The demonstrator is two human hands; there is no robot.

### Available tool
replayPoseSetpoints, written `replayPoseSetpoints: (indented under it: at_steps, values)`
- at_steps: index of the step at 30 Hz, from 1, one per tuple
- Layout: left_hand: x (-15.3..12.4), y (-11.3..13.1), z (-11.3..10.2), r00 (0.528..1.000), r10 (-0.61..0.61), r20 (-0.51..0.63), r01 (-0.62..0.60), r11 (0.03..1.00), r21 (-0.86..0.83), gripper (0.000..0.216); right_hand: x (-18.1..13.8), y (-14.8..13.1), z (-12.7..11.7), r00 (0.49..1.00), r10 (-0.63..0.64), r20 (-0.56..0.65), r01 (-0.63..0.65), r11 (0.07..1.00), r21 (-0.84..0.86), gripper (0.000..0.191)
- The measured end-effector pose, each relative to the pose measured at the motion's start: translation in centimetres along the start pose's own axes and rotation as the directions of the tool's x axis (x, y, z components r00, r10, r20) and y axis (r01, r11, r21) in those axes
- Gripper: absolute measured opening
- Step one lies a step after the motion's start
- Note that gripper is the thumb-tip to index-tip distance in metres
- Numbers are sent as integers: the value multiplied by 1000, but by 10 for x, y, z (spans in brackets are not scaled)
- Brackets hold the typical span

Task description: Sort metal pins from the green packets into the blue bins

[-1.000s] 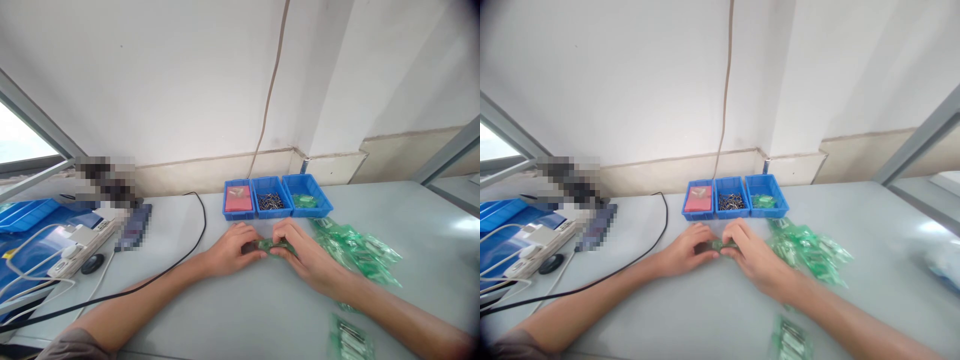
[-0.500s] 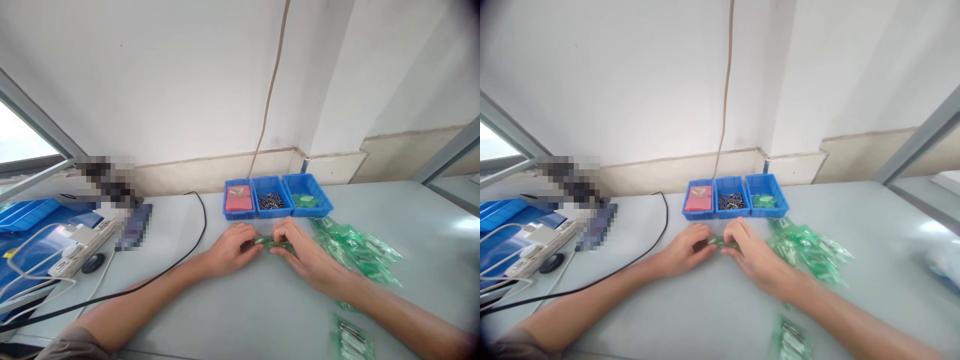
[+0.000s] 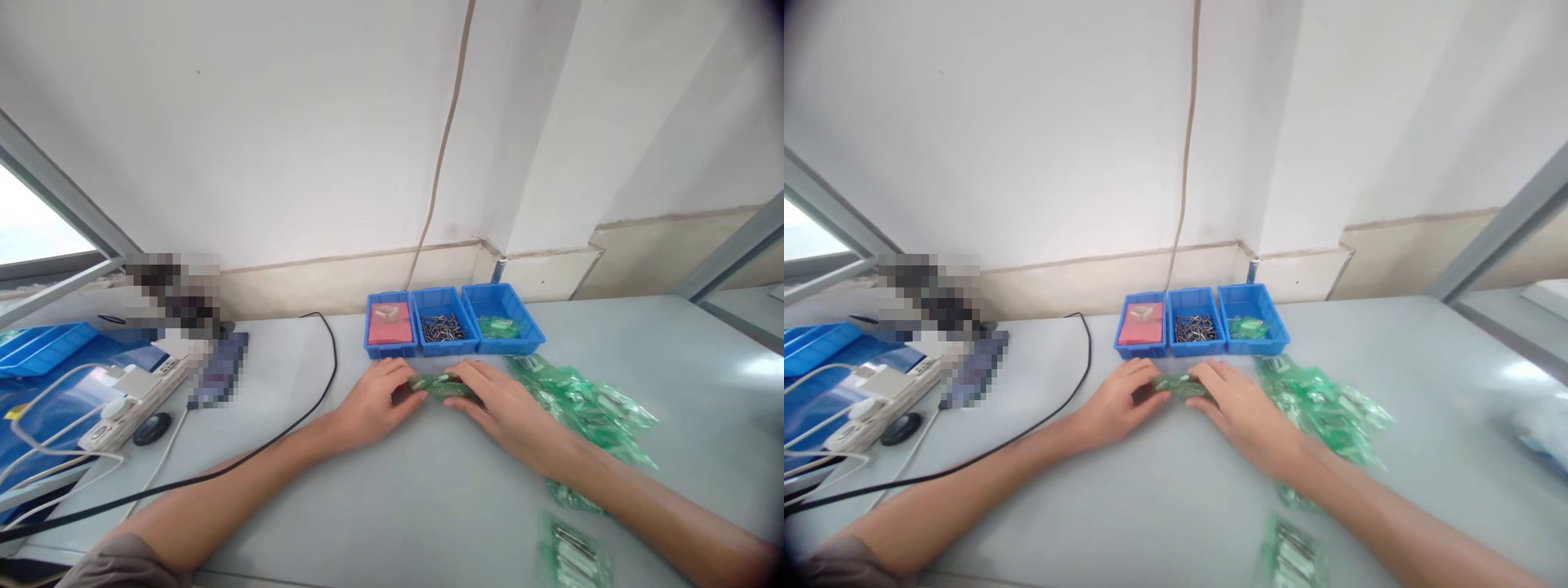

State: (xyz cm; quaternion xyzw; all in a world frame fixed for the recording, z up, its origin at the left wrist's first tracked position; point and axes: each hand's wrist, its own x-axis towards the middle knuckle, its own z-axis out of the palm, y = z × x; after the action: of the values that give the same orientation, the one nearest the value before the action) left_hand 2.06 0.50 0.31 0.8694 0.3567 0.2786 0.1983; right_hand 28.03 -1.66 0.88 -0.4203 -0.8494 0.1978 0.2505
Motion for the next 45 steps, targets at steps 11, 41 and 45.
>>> replayPoseSetpoints:
  at_steps: [11, 41, 45]
  values:
    - [0, 0, 0, 998, -25, 55, 22, 999, 42, 16, 1, -5, -1, 999, 29, -23, -28, 999, 32, 21]
    - [-2, -4, 3, 998, -62, -8, 61, 996, -60, 29, 3, -3, -3, 992, 11, -126, -19, 998, -58, 19]
    - [-1, -1, 1, 999, -37, -35, 35, 997, -68, 40, 2, -3, -3, 987, 124, -105, -118, 991, 57, 19]
